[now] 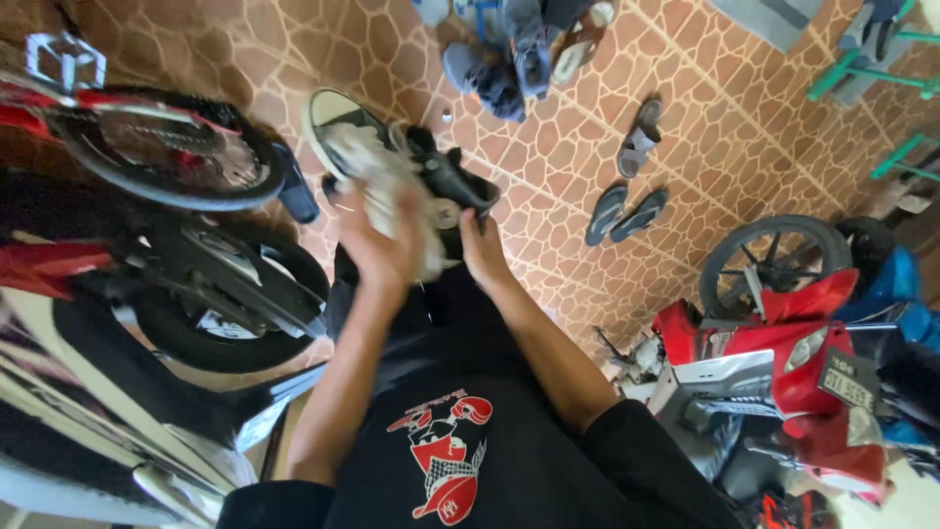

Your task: Cleaning a black high-top sneaker with a white cloth.

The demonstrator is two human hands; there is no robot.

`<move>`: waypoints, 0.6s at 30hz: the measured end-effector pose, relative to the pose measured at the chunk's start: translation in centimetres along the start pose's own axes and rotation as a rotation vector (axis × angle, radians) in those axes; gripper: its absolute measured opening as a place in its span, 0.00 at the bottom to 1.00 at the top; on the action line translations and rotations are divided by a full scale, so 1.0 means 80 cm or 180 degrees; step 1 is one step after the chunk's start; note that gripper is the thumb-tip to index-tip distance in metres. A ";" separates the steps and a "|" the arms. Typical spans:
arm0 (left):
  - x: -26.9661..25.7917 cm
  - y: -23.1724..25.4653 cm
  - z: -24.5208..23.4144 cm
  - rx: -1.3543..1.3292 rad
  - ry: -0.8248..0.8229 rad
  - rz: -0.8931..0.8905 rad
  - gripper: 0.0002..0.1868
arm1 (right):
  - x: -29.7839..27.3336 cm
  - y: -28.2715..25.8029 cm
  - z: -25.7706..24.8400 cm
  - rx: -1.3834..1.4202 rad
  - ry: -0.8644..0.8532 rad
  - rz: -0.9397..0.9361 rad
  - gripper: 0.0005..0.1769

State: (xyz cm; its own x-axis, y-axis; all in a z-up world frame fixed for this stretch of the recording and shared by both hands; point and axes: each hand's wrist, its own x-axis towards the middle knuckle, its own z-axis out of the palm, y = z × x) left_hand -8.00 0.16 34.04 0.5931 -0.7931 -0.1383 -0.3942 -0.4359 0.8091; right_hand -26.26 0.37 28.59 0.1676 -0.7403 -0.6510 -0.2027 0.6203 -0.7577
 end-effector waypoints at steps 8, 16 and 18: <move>0.009 0.079 -0.011 0.0307 -0.1105 0.1092 0.23 | -0.037 -0.010 -0.041 0.1407 -0.0069 0.0156 0.30; 0.025 0.112 -0.037 0.0558 -0.0367 0.1167 0.27 | -0.044 -0.099 -0.023 0.1254 0.0102 -0.0046 0.30; 0.005 0.180 -0.078 0.0058 -0.0941 0.1540 0.24 | -0.040 -0.105 -0.020 0.1525 -0.0291 -0.0004 0.30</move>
State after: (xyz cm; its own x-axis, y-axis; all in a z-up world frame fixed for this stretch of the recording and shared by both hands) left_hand -9.04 -3.77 49.20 0.1212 -0.9886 0.0896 -0.5859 0.0016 0.8104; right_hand -26.64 -2.86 37.13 0.2560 -0.7287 -0.6351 0.2610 0.6847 -0.6805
